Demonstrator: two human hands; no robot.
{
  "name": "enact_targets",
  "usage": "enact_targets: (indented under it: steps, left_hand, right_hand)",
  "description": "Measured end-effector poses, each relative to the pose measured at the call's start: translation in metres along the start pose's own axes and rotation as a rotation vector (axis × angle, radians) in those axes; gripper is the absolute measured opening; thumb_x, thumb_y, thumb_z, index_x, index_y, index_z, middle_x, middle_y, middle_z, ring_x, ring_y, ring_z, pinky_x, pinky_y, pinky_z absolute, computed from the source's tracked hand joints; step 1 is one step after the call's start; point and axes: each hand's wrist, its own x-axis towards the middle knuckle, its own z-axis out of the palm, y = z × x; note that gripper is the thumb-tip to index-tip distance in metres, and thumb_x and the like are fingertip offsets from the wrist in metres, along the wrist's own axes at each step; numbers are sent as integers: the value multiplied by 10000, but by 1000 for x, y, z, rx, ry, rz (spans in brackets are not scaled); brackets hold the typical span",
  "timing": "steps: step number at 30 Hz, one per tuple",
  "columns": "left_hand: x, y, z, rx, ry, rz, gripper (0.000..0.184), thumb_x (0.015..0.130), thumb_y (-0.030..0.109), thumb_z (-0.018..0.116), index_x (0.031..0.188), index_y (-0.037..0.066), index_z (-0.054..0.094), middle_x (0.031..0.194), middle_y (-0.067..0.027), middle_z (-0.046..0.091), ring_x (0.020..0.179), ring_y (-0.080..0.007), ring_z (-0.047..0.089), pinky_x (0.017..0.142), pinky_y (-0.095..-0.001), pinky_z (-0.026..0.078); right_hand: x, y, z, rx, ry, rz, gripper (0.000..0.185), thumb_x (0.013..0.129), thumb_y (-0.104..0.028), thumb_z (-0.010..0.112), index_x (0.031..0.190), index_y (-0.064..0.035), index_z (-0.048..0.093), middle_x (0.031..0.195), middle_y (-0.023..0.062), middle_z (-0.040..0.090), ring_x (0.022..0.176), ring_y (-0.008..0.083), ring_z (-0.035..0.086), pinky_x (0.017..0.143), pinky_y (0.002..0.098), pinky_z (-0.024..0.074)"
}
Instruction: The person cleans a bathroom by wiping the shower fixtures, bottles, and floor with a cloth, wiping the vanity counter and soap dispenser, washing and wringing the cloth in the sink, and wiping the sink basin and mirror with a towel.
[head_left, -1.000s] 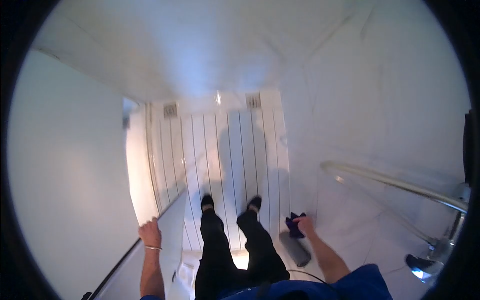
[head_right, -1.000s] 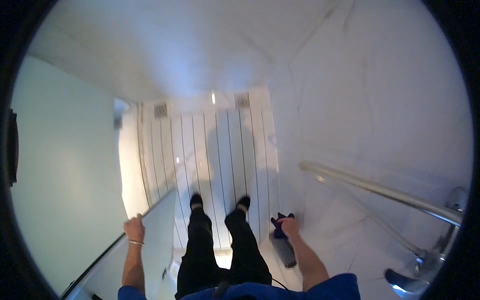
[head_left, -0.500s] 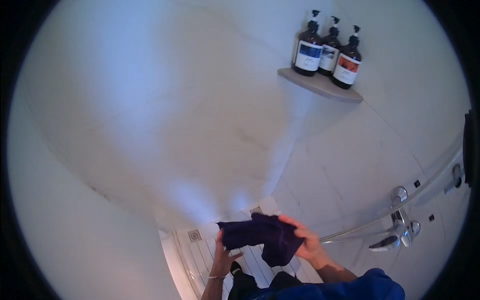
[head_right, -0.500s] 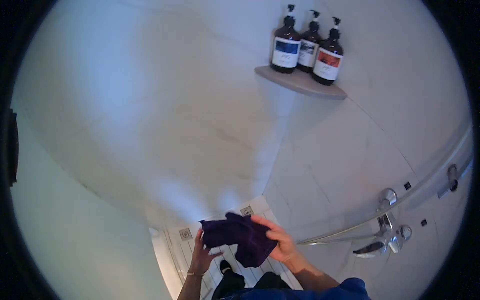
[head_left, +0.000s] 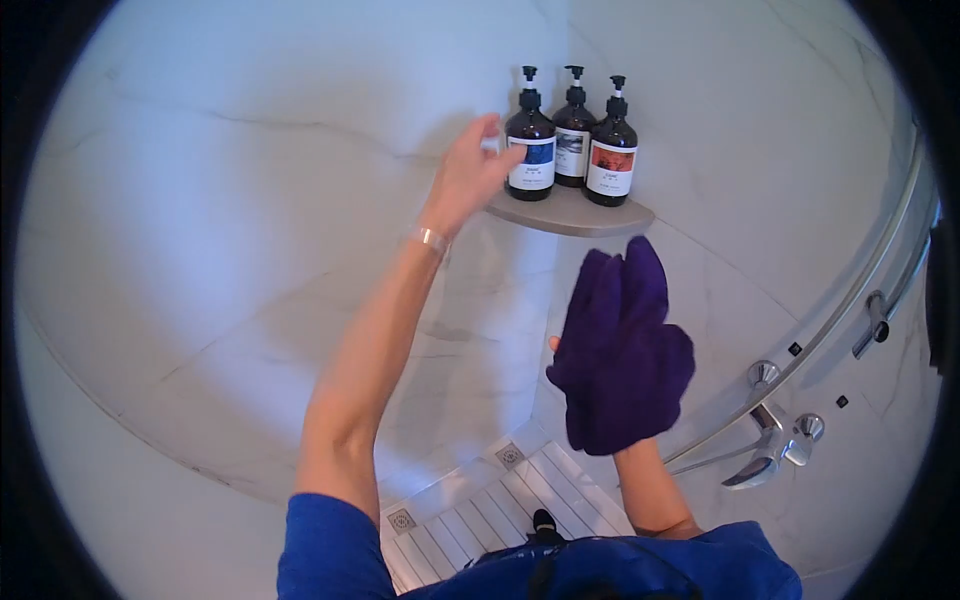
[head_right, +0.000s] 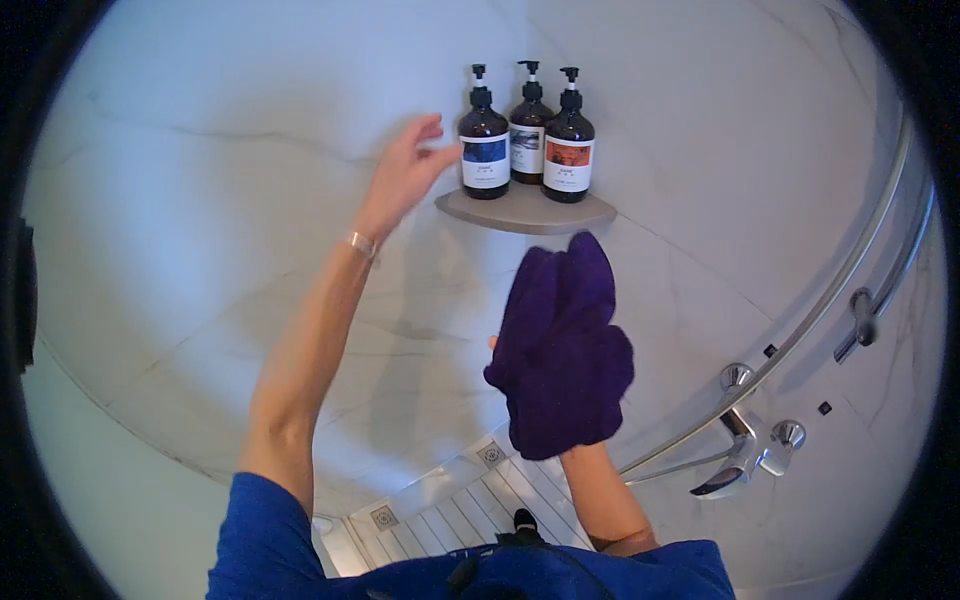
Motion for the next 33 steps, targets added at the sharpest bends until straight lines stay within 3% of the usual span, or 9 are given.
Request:
enact_targets:
  steps: [4, 5, 11, 14, 15, 22, 26, 28, 33]
  left_hand:
    - [49, -8, 32, 619, 101, 26, 841, 622, 458, 764, 1243, -12, 445, 1176, -209, 501, 1110, -348, 485, 929, -408, 417]
    - [54, -10, 42, 671, 69, -23, 873, 600, 470, 774, 1246, -13, 441, 1170, -209, 488, 1102, -350, 478, 926, -407, 418]
    - [56, -35, 71, 646, 72, -22, 937, 530, 385, 835, 1244, -44, 405, 1148, -208, 483, 1079, -342, 483, 921, -398, 423]
    - [34, -6, 49, 71, -117, -103, 818, 575, 240, 849, 1210, -23, 407, 1080, -142, 585, 947, -217, 602, 797, -321, 505]
    - [16, 10, 42, -62, -203, -165, 827, 575, 225, 844, 1231, 1, 392, 1030, -118, 604, 889, -201, 620, 750, -317, 521]
    - [-101, 15, 2, -46, -239, 59, 808, 629, 125, 815, 1277, 39, 340, 1194, -111, 489, 1112, -196, 510, 952, -332, 431]
    - [-72, 48, -56, 39, 73, 289, 874, 613, 64, 833, 1313, 15, 312, 1203, -131, 484, 1111, -228, 518, 939, -348, 459]
    - [-50, 71, -77, 18, 180, 302, 827, 628, 51, 828, 1294, -5, 341, 1156, -129, 516, 1068, -216, 544, 924, -332, 467]
    - [-2, 73, -85, -15, 171, 265, 652, 653, 176, 813, 1178, 24, 458, 996, -65, 575, 840, -117, 574, 684, -232, 480]
  right_hand:
    - [-43, 42, 12, 1956, 250, 547, 793, 865, -642, 381, 1430, -103, 244, 1347, 107, 425, 1178, 271, 461, 990, 428, 385]
    - [-50, 50, 25, 1833, 217, 517, 851, 852, -711, 221, 1438, -95, 217, 1422, 122, 342, 1231, 309, 407, 1041, 468, 320]
    - [13, 62, 18, 1999, 23, 373, 872, 850, -721, 141, 1378, -46, 303, 1246, 191, 477, 1147, 347, 474, 997, 493, 365]
    - [18, 104, 59, 2116, -231, 153, 841, 854, -718, 155, 1309, -44, 370, 1171, 189, 517, 1084, 361, 511, 960, 497, 397]
    - [22, 84, 48, 2105, -63, 528, 722, 902, -648, 182, 1248, -57, 410, 1129, 177, 540, 1037, 335, 540, 923, 466, 432]
    - [74, -15, 50, 2300, -120, 714, 490, 960, -431, 400, 1244, -36, 457, 1170, 102, 557, 1071, 251, 549, 968, 354, 414]
    - [150, -27, 61, 1065, 205, 27, 212, 892, -181, 560, 977, 9, 602, 920, 62, 604, 872, 162, 560, 804, 313, 442]
    - [195, -24, 51, 422, 363, -174, 438, 783, -362, 685, 1026, -9, 596, 983, 180, 612, 896, 322, 603, 758, 390, 481]
    - [226, 50, 74, -585, -349, -116, 777, 691, -631, 630, 1272, -132, 497, 1178, 163, 544, 1134, 354, 499, 895, 580, 371]
